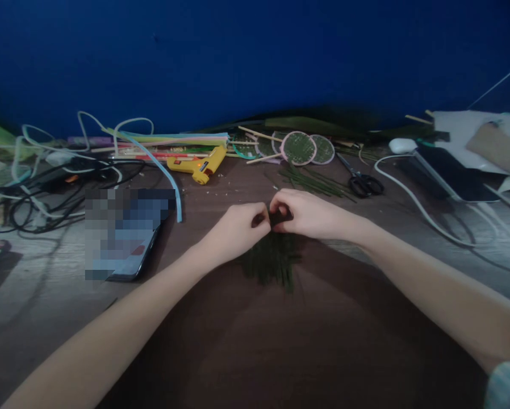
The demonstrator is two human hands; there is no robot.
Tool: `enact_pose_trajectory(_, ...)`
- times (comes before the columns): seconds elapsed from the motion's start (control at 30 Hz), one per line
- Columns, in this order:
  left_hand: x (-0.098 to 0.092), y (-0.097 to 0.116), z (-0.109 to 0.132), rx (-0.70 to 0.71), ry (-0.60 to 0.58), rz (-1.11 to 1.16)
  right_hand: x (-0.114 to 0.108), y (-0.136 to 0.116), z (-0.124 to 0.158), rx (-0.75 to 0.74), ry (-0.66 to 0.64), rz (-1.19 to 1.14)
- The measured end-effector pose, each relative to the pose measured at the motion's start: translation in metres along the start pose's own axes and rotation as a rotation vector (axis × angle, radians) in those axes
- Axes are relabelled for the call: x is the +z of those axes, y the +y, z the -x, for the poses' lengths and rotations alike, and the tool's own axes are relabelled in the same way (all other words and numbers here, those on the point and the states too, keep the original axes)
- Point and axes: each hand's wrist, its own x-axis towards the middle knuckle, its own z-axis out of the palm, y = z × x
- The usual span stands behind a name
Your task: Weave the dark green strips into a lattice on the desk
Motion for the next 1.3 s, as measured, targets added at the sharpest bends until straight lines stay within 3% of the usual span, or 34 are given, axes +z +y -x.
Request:
enact_pose_trajectory(0.53,0.0,0.0,-0.001,0.027,-0.007,0.02,-0.006,-0.007,0.002,-0.135,0.11,-0.064)
enact_pose_trajectory(1.0,0.001,0.001,0.0,0.022,-0.023,0.031,-0.012,0.0,0.002,-0.002,-0.088,-0.33)
enact_pose_trajectory(1.3,0.003,-0.003,0.0,0.055,-0.015,0.05,-0.016,0.0,0.003,0.071,-0.127,-0.512)
